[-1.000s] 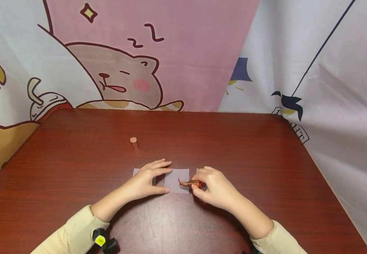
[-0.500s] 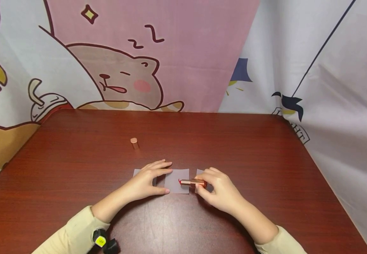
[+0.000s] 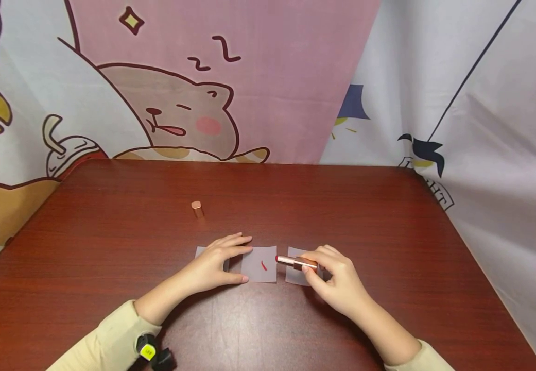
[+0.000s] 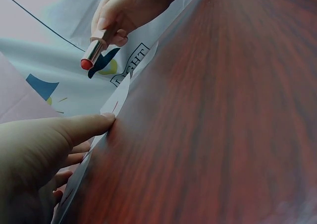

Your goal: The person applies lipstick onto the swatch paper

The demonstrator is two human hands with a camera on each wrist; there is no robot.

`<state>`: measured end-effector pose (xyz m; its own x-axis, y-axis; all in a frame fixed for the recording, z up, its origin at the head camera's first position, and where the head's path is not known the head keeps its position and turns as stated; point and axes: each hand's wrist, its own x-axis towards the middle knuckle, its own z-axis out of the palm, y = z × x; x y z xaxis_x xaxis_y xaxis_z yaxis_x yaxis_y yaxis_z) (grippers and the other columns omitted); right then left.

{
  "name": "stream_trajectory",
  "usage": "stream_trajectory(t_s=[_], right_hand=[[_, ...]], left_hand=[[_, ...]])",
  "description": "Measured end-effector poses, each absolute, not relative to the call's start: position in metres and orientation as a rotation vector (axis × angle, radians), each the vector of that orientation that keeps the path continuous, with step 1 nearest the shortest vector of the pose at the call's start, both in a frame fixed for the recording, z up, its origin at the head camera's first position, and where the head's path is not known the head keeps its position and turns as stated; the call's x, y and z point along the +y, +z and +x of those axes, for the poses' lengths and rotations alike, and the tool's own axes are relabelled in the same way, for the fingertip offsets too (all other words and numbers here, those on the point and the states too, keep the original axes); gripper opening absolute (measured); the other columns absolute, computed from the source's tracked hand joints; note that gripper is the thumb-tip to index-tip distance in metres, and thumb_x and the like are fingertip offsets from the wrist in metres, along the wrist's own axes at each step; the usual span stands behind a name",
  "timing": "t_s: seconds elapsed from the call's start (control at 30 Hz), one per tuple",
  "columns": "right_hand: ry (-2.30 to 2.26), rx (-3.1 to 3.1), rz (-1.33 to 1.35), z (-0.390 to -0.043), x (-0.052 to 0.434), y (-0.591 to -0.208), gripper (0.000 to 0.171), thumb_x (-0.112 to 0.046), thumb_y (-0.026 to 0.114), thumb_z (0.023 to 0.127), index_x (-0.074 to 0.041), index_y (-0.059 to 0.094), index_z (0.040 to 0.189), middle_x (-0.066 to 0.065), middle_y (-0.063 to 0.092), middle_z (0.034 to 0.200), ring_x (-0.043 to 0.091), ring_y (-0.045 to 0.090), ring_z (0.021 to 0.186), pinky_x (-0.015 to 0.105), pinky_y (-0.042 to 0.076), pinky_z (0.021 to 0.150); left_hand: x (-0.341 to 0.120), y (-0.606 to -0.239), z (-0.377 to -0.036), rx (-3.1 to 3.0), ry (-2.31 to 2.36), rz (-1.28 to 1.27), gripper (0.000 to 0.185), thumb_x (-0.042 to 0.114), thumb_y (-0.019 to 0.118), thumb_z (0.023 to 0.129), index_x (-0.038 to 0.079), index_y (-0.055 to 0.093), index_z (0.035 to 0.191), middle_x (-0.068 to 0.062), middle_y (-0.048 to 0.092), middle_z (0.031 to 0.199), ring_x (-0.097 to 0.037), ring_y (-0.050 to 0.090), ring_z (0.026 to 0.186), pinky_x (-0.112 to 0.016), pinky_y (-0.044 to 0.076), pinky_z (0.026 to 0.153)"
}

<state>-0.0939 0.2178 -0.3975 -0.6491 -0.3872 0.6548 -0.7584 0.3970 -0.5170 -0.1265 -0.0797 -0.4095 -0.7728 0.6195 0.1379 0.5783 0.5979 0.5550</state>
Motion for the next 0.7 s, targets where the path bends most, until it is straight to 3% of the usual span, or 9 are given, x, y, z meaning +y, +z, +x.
stream_trajectory(t_s=[0.3, 0.5, 0.7], right_hand=[[1.180, -2.155, 0.937, -0.077, 0.214, -0.371, 0.009, 0.004, 0.068, 0.083, 0.003, 0.070, 0.092, 0.004, 0.064, 0.078, 0.008, 0.052, 0.071, 0.022, 0.040, 0.058], [1.179, -2.153, 0.909, -0.074, 0.218, -0.371, 0.028, 0.019, 0.066, 0.066, 0.004, 0.070, 0.090, 0.005, 0.065, 0.080, 0.008, 0.053, 0.072, 0.022, 0.041, 0.060], [1.176, -2.188, 0.895, -0.082, 0.234, -0.396, 0.034, 0.016, 0.069, 0.067, -0.003, 0.072, 0.095, 0.001, 0.067, 0.086, 0.007, 0.054, 0.076, 0.021, 0.042, 0.062]], left_hand=[[-0.079, -0.410, -0.127, 2.745, 0.913, 1.030, 0.063, 0.037, 0.077, 0.079, 0.010, 0.058, 0.132, -0.003, 0.045, 0.145, -0.022, 0.028, 0.139, -0.049, 0.022, 0.110], [-0.080, -0.409, -0.126, 2.743, 0.915, 1.035, 0.063, 0.037, 0.077, 0.079, 0.009, 0.058, 0.132, -0.004, 0.045, 0.145, -0.023, 0.029, 0.139, -0.049, 0.022, 0.110], [-0.080, -0.409, -0.126, 2.743, 0.916, 1.033, 0.063, 0.037, 0.077, 0.079, 0.009, 0.058, 0.132, -0.005, 0.045, 0.145, -0.023, 0.029, 0.139, -0.049, 0.022, 0.110]])
